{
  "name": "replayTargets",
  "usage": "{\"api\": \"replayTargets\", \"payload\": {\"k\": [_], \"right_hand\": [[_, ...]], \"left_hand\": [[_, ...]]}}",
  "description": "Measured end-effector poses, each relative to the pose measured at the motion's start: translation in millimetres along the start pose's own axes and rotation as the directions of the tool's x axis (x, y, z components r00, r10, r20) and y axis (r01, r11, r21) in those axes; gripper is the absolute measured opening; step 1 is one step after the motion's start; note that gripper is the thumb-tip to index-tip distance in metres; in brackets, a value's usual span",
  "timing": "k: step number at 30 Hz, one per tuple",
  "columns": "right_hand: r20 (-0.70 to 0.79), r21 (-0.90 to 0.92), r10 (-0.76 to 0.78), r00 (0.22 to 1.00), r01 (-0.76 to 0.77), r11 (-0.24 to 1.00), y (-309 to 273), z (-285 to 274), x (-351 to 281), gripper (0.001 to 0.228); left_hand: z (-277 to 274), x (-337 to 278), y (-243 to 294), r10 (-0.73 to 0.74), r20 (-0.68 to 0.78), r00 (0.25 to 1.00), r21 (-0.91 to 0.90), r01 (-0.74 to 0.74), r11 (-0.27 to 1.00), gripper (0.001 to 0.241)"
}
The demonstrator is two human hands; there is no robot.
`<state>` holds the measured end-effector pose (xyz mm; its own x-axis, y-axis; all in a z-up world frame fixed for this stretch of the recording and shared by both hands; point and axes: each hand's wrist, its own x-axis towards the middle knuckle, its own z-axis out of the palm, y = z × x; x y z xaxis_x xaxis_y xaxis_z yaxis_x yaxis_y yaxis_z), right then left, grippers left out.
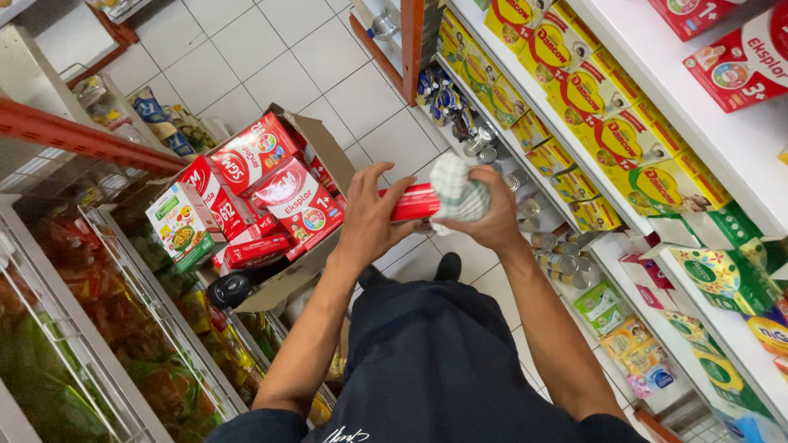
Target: The person wipes boxes of milk powder with a cloth and scans their barcodes using a handheld scanner while moving between store shelves.
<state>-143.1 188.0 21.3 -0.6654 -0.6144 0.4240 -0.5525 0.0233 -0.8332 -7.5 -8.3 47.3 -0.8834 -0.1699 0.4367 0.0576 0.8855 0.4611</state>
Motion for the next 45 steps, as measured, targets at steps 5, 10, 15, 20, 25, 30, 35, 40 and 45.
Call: {"api": "replayTargets", "payload": {"k": [5,10,15,20,25,30,35,40,45], "right_hand": [[0.147,-0.176,-0.193,0.970,0.218,0.960,-15.9,10.0,1.0,0.073],[0.077,-0.166,-0.087,0.993,0.098,0.981,24.6,4.9,-24.2,0.069],[0.020,-0.200,0.210,0.978,-0.202,0.959,78.8,-7.7,-47.7,0.053],[0.124,-0.294,0.030,0.992,0.008,0.956,58.3,21.1,-45.9,0.067],[0.208,-0.252,-0.129,0.970,0.181,0.951,23.2,24.0,-25.9,0.079],[0.281,-0.315,0.228,0.932,-0.135,0.940,24.4,-19.4,-12.0,0.093],[0.310,-0.242,0.270,0.912,-0.199,0.950,14.5,-11.3,-13.1,0.083],[0.204,-0.258,0.250,0.946,-0.195,0.946,0.5,-7.8,-15.3,0.077],[-0.051,-0.440,0.055,0.997,-0.072,0.895,-12.7,5.1,-18.3,0.073]], "left_hand": [[26.7,10.6,-6.8,-0.175,0.412,0.894,-0.112,0.240,0.964,0.046],[30.8,5.9,-15.7,-0.242,0.328,0.913,-0.267,0.336,0.903,0.056],[13.4,-1.0,-17.8,-0.460,0.362,0.811,-0.335,0.574,0.747,0.058],[24.2,-11.2,-11.2,-0.446,0.323,0.835,-0.359,0.544,0.758,0.062],[27.1,-17.2,-13.5,-0.397,0.293,0.869,-0.370,0.487,0.791,0.055],[5.6,-18.0,-27.5,-0.372,0.346,0.861,-0.496,0.504,0.707,0.060],[-6.3,-1.6,-31.1,-0.320,0.465,0.826,-0.395,0.517,0.759,0.060],[-2.5,6.2,-27.7,-0.129,0.094,0.987,-0.157,0.142,0.977,0.070],[55.8,-28.0,11.5,-0.619,-0.097,0.779,-0.642,0.426,0.637,0.097]]}}
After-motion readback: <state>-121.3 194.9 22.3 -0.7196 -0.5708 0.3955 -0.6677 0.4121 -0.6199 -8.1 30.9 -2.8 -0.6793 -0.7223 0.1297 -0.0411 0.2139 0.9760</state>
